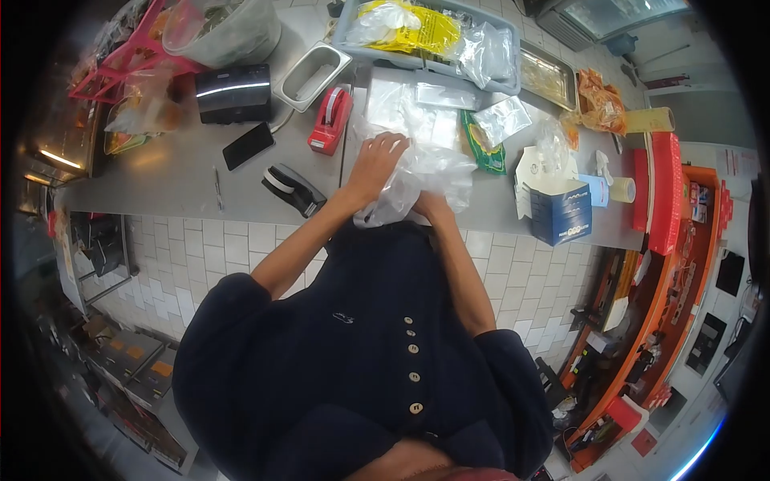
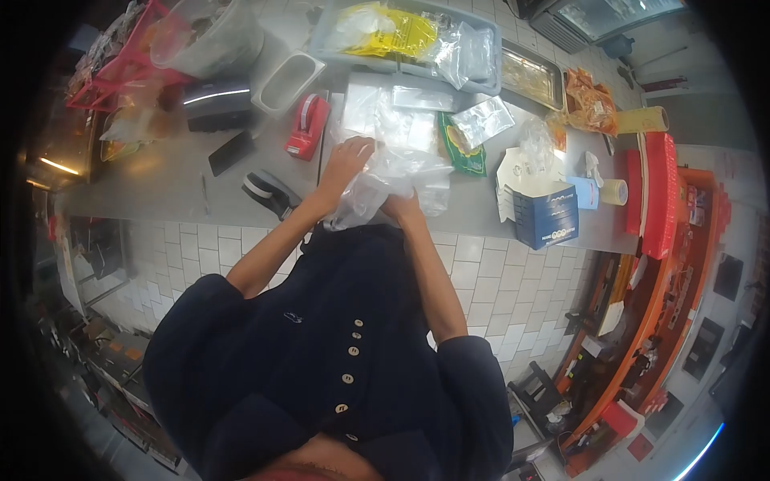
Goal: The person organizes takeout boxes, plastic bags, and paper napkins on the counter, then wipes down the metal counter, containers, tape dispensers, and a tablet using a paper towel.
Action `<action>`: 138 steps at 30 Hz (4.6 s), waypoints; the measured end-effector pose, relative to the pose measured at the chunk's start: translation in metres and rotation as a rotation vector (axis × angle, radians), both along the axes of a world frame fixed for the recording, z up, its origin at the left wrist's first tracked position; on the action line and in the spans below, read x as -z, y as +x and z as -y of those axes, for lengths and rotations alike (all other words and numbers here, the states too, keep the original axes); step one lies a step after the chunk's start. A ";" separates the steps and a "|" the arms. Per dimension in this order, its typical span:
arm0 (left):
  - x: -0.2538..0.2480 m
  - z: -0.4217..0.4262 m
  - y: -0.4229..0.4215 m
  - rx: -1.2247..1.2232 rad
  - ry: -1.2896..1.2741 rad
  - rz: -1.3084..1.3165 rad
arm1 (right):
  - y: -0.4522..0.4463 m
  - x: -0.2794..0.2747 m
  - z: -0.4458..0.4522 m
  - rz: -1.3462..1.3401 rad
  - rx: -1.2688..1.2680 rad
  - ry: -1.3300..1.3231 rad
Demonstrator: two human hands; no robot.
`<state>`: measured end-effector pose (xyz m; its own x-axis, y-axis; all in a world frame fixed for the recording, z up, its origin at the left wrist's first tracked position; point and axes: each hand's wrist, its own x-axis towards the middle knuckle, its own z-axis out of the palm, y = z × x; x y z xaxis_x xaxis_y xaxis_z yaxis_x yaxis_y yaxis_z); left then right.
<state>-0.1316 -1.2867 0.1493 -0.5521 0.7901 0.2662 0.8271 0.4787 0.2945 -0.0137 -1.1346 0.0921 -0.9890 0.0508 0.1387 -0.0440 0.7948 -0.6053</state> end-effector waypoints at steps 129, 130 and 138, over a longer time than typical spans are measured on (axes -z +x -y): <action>0.055 -0.228 -0.057 -1.225 1.166 0.720 | -0.065 0.005 -0.380 0.304 0.360 -0.166; 0.054 -0.208 -0.052 -1.123 1.273 0.791 | -0.054 0.002 -0.383 0.181 0.308 -0.243; -0.053 -0.167 -0.024 -0.658 1.475 1.005 | -0.083 -0.115 -0.372 -0.391 0.476 -1.217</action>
